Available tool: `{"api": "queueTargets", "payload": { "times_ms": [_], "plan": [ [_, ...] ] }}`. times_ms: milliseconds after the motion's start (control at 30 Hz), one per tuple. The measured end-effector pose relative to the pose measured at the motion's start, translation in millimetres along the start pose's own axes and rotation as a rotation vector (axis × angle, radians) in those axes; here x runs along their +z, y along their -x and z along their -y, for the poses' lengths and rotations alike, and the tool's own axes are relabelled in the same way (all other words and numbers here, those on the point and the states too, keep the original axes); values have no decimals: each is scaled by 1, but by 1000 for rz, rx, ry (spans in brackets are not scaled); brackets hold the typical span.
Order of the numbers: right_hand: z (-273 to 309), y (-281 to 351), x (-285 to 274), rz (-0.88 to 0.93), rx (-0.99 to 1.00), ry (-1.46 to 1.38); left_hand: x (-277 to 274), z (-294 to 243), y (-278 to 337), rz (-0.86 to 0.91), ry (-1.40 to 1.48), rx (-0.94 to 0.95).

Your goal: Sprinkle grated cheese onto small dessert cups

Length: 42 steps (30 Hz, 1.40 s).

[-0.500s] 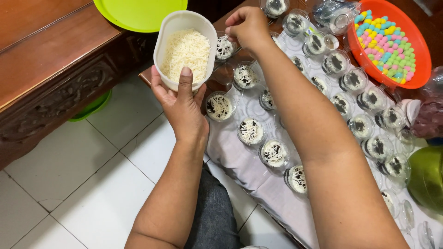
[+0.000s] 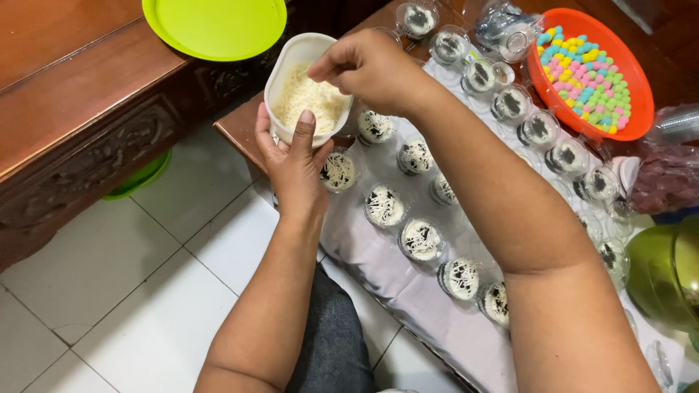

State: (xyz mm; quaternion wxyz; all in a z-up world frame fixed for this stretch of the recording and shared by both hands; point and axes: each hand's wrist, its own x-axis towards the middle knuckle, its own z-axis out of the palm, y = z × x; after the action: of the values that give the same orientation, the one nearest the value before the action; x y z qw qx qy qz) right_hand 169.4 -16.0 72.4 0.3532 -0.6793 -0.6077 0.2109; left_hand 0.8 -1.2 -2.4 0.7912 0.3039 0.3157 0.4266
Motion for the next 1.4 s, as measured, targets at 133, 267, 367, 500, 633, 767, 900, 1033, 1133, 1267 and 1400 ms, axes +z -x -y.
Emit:
{"api": "queueTargets", "payload": {
  "times_ms": [133,267,367,500,633,767,900,1033,1133,1267,1400],
  "plan": [
    [-9,0,-2,-41,-67,-61,-1,-2,1,-9,-13,4],
    [6,1,-5,-62,-160,5,-1,-3,1,13,26,-15],
    [10,2,-8,90,-126,75,-1,-3,-1,41,54,-24],
    [6,-1,-8,88,-189,56,-2,0,-4,75,82,-49],
    [13,-1,-6,-31,-345,350,2,1,-2,86,66,-60],
    [7,-1,-16,-7,-297,324,4,1,-2,96,56,-66],
    [-52,4,-55,-295,13,80,0,1,-2,54,104,-5],
    [-141,14,-81,-501,154,196,-2,-7,5,29,133,5],
    [-172,20,-78,-393,505,140,-1,-7,5,38,108,43],
    [-201,27,-68,-344,607,212,1,-5,4,34,98,17],
    [-187,27,-63,-283,724,249,1,-2,2,39,81,11]
  ]
}}
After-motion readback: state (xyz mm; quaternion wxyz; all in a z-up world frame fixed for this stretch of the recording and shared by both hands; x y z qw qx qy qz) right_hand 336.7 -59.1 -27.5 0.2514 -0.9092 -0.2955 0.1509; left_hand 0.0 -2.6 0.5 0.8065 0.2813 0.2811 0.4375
